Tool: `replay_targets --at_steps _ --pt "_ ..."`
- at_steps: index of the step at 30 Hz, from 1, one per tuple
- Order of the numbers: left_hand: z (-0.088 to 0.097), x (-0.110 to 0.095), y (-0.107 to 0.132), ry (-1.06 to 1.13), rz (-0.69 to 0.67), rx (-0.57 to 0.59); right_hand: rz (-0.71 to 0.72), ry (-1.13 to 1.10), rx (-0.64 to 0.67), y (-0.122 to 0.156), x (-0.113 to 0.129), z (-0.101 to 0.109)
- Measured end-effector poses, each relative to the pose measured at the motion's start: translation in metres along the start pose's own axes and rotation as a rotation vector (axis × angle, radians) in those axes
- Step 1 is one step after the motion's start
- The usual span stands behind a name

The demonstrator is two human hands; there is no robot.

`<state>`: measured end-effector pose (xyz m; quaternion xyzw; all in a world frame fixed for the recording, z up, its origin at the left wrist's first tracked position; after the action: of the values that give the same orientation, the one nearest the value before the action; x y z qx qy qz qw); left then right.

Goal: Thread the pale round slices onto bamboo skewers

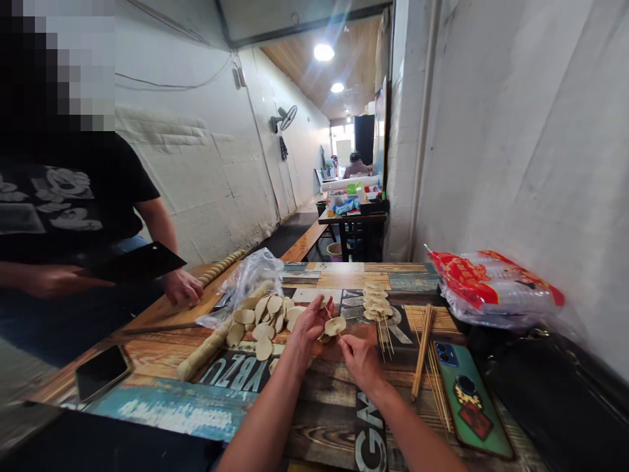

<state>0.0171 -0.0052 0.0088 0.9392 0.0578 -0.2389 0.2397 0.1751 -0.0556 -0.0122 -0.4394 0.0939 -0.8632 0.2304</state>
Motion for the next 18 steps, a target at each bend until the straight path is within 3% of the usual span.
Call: replay_targets --at_steps 10,18 --pt "-0.004 0.014 0.005 -0.054 -0.142 -0.041 0.027 0.042 -0.051 0.002 0.002 0.002" --pt "-0.005 0.035 0.005 -0.195 -0.185 0.067 0.016 0.093 -0.135 0.000 -0.003 0.001"
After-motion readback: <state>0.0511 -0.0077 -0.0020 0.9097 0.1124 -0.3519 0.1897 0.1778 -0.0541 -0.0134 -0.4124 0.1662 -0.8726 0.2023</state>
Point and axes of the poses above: each hand's wrist, its own y-axis away from the middle knuckle, its own z-axis out of the back of the hand, x = y × z, the point moved 1 cm from there along -y, towards the middle knuckle, and after that the axes turned 6 degrees about -x, right-handed, at the moved point
